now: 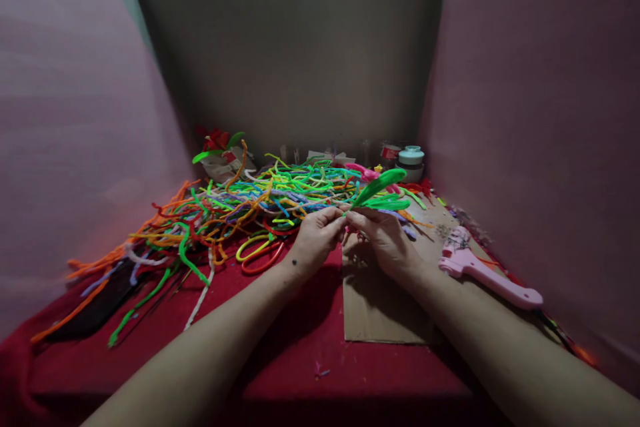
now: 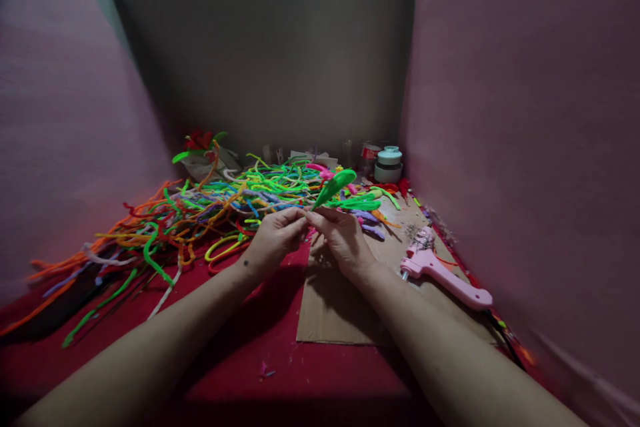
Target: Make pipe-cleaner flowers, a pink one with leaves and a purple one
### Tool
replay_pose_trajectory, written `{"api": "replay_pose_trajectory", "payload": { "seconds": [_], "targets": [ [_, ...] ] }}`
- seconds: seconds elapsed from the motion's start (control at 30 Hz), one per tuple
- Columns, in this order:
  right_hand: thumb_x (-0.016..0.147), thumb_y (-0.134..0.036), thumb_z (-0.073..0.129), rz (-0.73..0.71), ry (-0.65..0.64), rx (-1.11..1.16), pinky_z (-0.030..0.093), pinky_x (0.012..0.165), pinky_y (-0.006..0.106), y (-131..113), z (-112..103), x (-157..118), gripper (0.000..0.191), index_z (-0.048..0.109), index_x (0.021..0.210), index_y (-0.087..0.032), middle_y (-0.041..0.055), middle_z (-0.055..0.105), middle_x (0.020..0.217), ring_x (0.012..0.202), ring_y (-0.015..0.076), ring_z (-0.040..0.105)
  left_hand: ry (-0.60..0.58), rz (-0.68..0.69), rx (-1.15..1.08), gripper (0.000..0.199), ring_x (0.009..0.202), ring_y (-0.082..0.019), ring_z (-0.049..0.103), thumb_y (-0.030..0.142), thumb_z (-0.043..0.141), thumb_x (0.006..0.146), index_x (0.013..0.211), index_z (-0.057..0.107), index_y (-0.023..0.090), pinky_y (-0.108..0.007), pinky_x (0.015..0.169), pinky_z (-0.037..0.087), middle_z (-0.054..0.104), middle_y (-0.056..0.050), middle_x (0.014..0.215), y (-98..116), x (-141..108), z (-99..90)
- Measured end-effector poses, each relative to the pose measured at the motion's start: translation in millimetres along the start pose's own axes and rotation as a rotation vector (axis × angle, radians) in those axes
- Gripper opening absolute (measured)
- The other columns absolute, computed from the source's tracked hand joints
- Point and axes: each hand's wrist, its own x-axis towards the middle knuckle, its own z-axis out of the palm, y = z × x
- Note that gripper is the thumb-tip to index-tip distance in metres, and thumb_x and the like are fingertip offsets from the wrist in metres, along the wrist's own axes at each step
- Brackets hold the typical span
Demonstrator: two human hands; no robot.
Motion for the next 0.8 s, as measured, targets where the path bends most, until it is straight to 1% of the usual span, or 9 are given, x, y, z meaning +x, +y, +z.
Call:
{"api": "replay_pose_trajectory", "payload": {
  "seconds": [0.07, 0.13, 0.2, 0.33, 0.4, 0.47, 0.63, 0.73, 0.8],
  "targets": [
    [0.073, -0.036, 0.063, -0.031, -0.004, -0.043, 0.044, 0.066, 0.029, 0.7, -1.9, 0.9, 0.018, 0.068, 0.068, -0.019, -0.0016, 0.059, 0.063, 0.066, 0.0143, 0.053, -0.026, -0.063, -0.095, 0.025, 0.041, -0.003, 0.03, 0.035, 0.063, 0.074, 0.064, 0.053, 0.015, -0.018, 0.041, 0.021, 0.043, 0.007, 0.05, 3.6, -0.5, -0.8],
    [0.073, -0.035, 0.063, -0.021, -0.007, -0.032, 0.044, 0.068, 0.03, 1.4, -3.5, 2.0, 0.016, 0.068, 0.069, -0.02, -0.0016, 0.059, 0.064, 0.067, 0.0148, 0.053, -0.053, -0.104, -0.159, 0.028, 0.039, -0.002, 0.03, 0.035, 0.067, 0.072, 0.064, 0.052, 0.014, -0.017, 0.04, 0.018, 0.044, 0.007, 0.049, 5.4, -0.6, -1.9],
    [0.071, -0.033, 0.065, 0.018, -0.012, 0.018, 0.043, 0.066, 0.029, 1.1, -4.4, 3.0, 0.014, 0.068, 0.069, -0.02, -0.0012, 0.06, 0.065, 0.068, 0.0149, 0.053, -0.089, -0.133, -0.226, 0.028, 0.038, -0.001, 0.03, 0.035, 0.068, 0.072, 0.065, 0.052, 0.014, -0.016, 0.039, 0.017, 0.045, 0.007, 0.049, 5.5, -0.3, -2.9],
    [0.067, -0.032, 0.069, 0.093, -0.029, 0.088, 0.038, 0.058, 0.026, -1.3, -5.7, 4.8, 0.013, 0.066, 0.066, -0.02, -0.002, 0.058, 0.064, 0.062, 0.0122, 0.048, -0.161, -0.179, -0.365, 0.027, 0.033, 0.0, 0.026, 0.033, 0.07, 0.071, 0.069, 0.052, 0.014, -0.015, 0.038, 0.016, 0.045, 0.007, 0.047, 4.2, 0.5, -3.3],
    [0.067, -0.032, 0.069, 0.084, -0.046, 0.077, 0.036, 0.059, 0.026, -1.3, -7.3, 6.2, 0.015, 0.064, 0.063, -0.019, -0.0031, 0.055, 0.063, 0.06, 0.0111, 0.045, -0.184, -0.203, -0.414, 0.027, 0.032, 0.0, 0.025, 0.032, 0.07, 0.072, 0.067, 0.049, 0.014, -0.014, 0.037, 0.016, 0.045, 0.007, 0.046, 3.7, 0.7, -3.3],
    [0.068, -0.033, 0.068, 0.054, -0.058, 0.038, 0.035, 0.061, 0.026, -0.3, -9.0, 8.1, 0.015, 0.064, 0.063, -0.019, -0.0032, 0.056, 0.064, 0.061, 0.0109, 0.044, -0.212, -0.226, -0.454, 0.027, 0.031, 0.001, 0.024, 0.029, 0.069, 0.073, 0.066, 0.047, 0.014, -0.014, 0.036, 0.017, 0.045, 0.007, 0.046, 3.4, 1.1, -3.8],
    [0.072, -0.033, 0.065, 0.003, -0.074, -0.036, 0.033, 0.062, 0.027, 0.2, -9.7, 10.0, 0.015, 0.07, 0.072, -0.018, -0.0012, 0.061, 0.069, 0.063, 0.0116, 0.044, -0.284, -0.273, -0.551, 0.018, 0.031, 0.001, 0.02, 0.024, 0.064, 0.079, 0.074, 0.049, 0.015, -0.011, 0.034, 0.018, 0.044, 0.008, 0.049, 1.9, 2.3, -7.4],
    [0.07, -0.032, 0.068, 0.026, -0.093, 0.041, 0.037, 0.065, 0.028, -1.7, -8.9, 7.8, 0.014, 0.071, 0.075, -0.019, 0.0003, 0.064, 0.072, 0.066, 0.0129, 0.05, -0.313, -0.297, -0.611, 0.011, 0.031, 0.002, 0.018, 0.019, 0.062, 0.08, 0.082, 0.052, 0.014, -0.011, 0.034, 0.018, 0.046, 0.007, 0.052, 2.0, 2.1, -9.2],
    [0.068, -0.031, 0.07, 0.047, -0.095, 0.113, 0.039, 0.067, 0.028, -2.3, -8.5, 6.8, 0.015, 0.071, 0.076, -0.019, 0.001, 0.065, 0.074, 0.068, 0.0132, 0.052, -0.323, -0.308, -0.632, 0.009, 0.031, 0.002, 0.018, 0.018, 0.061, 0.08, 0.083, 0.054, 0.013, -0.011, 0.034, 0.018, 0.047, 0.007, 0.053, 2.7, 2.0, -10.0]
  ]
}}
